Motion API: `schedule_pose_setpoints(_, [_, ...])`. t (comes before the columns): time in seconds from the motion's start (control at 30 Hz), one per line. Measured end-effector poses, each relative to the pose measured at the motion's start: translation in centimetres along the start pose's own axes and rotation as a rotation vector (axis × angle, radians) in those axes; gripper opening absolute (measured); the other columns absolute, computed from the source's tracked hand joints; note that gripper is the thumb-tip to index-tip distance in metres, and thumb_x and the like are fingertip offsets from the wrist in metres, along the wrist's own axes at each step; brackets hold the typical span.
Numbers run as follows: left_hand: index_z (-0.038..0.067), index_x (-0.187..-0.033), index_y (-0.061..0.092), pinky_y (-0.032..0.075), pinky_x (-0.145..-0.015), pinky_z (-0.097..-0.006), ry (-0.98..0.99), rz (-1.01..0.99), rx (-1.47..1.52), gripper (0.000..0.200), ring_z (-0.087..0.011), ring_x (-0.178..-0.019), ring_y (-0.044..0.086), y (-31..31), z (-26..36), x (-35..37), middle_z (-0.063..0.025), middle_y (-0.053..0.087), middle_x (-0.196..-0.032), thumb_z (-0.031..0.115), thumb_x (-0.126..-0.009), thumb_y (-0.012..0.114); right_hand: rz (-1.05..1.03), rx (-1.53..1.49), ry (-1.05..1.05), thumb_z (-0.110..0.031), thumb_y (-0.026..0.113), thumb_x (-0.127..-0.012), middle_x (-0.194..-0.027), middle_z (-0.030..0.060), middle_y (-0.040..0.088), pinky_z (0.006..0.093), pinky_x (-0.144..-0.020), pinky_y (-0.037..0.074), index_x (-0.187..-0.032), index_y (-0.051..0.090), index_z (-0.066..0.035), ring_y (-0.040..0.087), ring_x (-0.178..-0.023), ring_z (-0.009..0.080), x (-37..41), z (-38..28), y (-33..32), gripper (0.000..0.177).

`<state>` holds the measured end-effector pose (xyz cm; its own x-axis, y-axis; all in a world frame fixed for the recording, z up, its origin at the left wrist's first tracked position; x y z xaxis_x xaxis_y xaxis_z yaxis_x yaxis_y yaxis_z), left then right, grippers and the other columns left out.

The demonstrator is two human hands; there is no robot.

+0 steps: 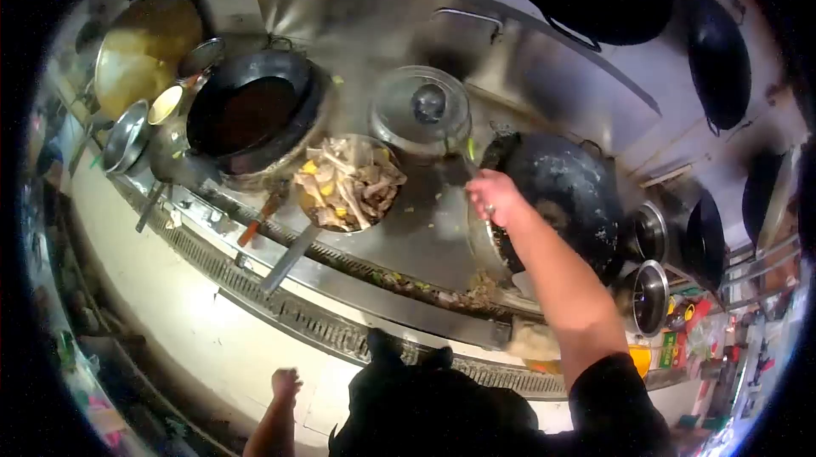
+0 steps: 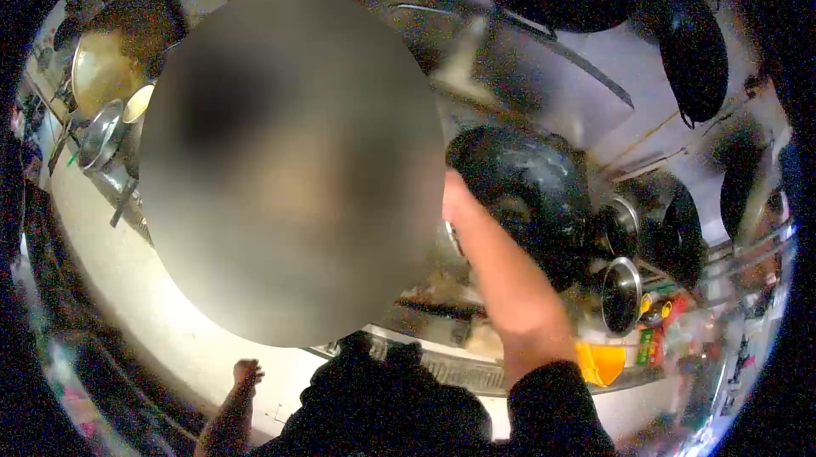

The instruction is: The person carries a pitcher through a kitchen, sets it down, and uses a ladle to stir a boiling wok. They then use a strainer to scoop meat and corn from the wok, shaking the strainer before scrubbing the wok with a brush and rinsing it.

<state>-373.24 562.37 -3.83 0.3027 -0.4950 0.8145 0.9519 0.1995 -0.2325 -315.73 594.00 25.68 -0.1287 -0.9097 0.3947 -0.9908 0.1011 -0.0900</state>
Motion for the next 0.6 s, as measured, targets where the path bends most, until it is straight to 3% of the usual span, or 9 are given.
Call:
schedule_pose_setpoints(0.07, [0.002, -0.08, 0.054, 0.039, -0.036, -0.0325, -0.261, 0.033, 0.248, 0.015, -0.0209, -0.043, 0.05, -8.0, -8.3, -1.1, -0.0086, 0.052, -0.062, 0.016, -0.084, 0.055, -0.127, -0.934, 0.345, -0.014, 0.051, -0.085, -0.061, 0.0005, 0.048, 0.0213, -0.035, 0.035, -0.093, 0.056, 0.0, 0.043, -0.043, 0.0071, 1.1, -1.9, 2.1, 0.017])
schedule_pose_setpoints(0.1, [0.002, -0.077, 0.052, 0.037, -0.033, -0.0343, -0.211, 0.175, -0.052, 0.017, -0.0224, -0.042, 0.049, -8.9, -9.4, -0.6, -0.0096, 0.051, -0.058, 0.017, -0.084, 0.056, -0.563, -1.078, 0.27, -0.014, 0.047, -0.088, -0.062, 0.0007, 0.047, 0.0209, -0.036, 0.036, -0.102, 0.053, 0.006, 0.045, -0.044, 0.0082, -1.4, 0.4, 0.3, 0.025])
schedule_pose_setpoints(0.17, [0.002, -0.072, 0.052, 0.037, -0.032, -0.0355, -0.353, 0.19, -0.213, 0.02, -0.0234, -0.042, 0.052, -8.5, -9.2, 1.7, -0.0098, 0.05, -0.054, 0.018, -0.084, 0.056, -0.607, -1.308, 0.371, -0.016, 0.044, -0.089, -0.065, 0.0022, 0.047, 0.022, -0.038, 0.038, -0.113, 0.046, 0.009, 0.047, -0.045, 0.01, 1.7, -2.1, 0.0, 0.034])
schedule_pose_setpoints(0.23, [0.004, -0.075, 0.057, 0.046, -0.043, -0.0397, -0.185, -0.033, -0.147, 0.021, -0.0269, -0.052, 0.06, -7.7, -11.3, -0.9, -0.0125, 0.057, -0.058, 0.023, -0.084, 0.057, -0.627, -1.41, 0.312, -0.017, 0.041, -0.09, -0.068, 0.0037, 0.047, 0.0239, -0.04, 0.04, -0.121, 0.039, 0.012, 0.048, -0.046, 0.0114, 4.4, -3.6, -0.9, 0.042])
schedule_pose_setpoints(0.3, [0.007, -0.08, 0.061, 0.052, -0.063, -0.0411, 0.597, -0.328, -0.79, 0.02, -0.0282, -0.07, 0.064, -5.8, -13.3, -7.1, -0.0138, 0.063, -0.069, 0.026, -0.079, 0.062, -0.572, -1.452, 0.27, -0.014, 0.043, -0.09, -0.067, 0.0023, 0.047, 0.0228, -0.036, 0.037, -0.118, 0.041, 0.012, 0.046, -0.045, 0.0094, 7.9, -5.3, -1.5, 0.038])
schedule_pose_setpoints(0.37, [0.01, -0.08, 0.062, 0.05, -0.074, -0.0398, 0.705, -0.412, -0.82, 0.018, -0.0278, -0.083, 0.063, -2.1, -10.8, -9.8, -0.0124, 0.066, -0.081, 0.026, -0.074, 0.064, -0.569, -1.47, 0.183, -0.014, 0.042, -0.09, -0.068, 0.003, 0.046, 0.0236, -0.038, 0.037, -0.123, 0.038, 0.011, 0.047, -0.047, 0.0098, 11.5, -6.3, -2.6, 0.042])
schedule_pose_setpoints(0.43, [0.011, -0.078, 0.063, 0.05, -0.068, -0.0406, 0.464, -0.26, -0.555, 0.013, -0.0288, -0.079, 0.062, 1.5, -8.2, -13.6, -0.0112, 0.064, -0.081, 0.021, -0.072, 0.063, -0.514, -1.448, 0.087, -0.014, 0.04, -0.091, -0.069, 0.0034, 0.045, 0.0239, -0.039, 0.04, -0.129, 0.034, 0.009, 0.048, -0.049, 0.0097, 15.6, -6.8, -3.8, 0.045])
schedule_pose_setpoints(0.5, [0.011, -0.077, 0.062, 0.049, -0.067, -0.0411, 0.932, -0.506, -0.666, 0.011, -0.0304, -0.078, 0.06, 5.3, -1.6, -13.2, -0.0116, 0.062, -0.08, 0.018, -0.068, 0.063, -0.462, -1.422, 0.039, -0.014, 0.04, -0.09, -0.068, 0.0036, 0.046, 0.0238, -0.04, 0.041, -0.13, 0.035, 0.007, 0.047, -0.048, 0.009, 19.7, -6.6, -5.0, 0.045])
schedule_pose_setpoints(0.6, [0.009, -0.077, 0.062, 0.048, -0.069, -0.0398, 0.763, -0.588, -0.591, 0.026, -0.0302, -0.079, 0.059, 7.9, 1.0, -18.6, -0.0108, 0.061, -0.079, 0.017, -0.055, 0.072, -0.121, -1.299, -0.032, -0.014, 0.043, -0.089, -0.069, 0.0017, 0.049, 0.0185, -0.034, 0.034, -0.132, 0.035, 0.001, 0.044, -0.043, 0.0062, 25.3, -3.8, -7.1, 0.047])
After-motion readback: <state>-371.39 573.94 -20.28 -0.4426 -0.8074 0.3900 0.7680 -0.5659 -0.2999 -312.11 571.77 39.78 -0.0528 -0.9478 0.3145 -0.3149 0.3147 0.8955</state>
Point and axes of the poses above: each hand's wrist, its own x-axis away from the middle knuckle, its own y-axis out of the palm, z = x × y, the point moved 4 cm from there along -x, towards the middle knuckle
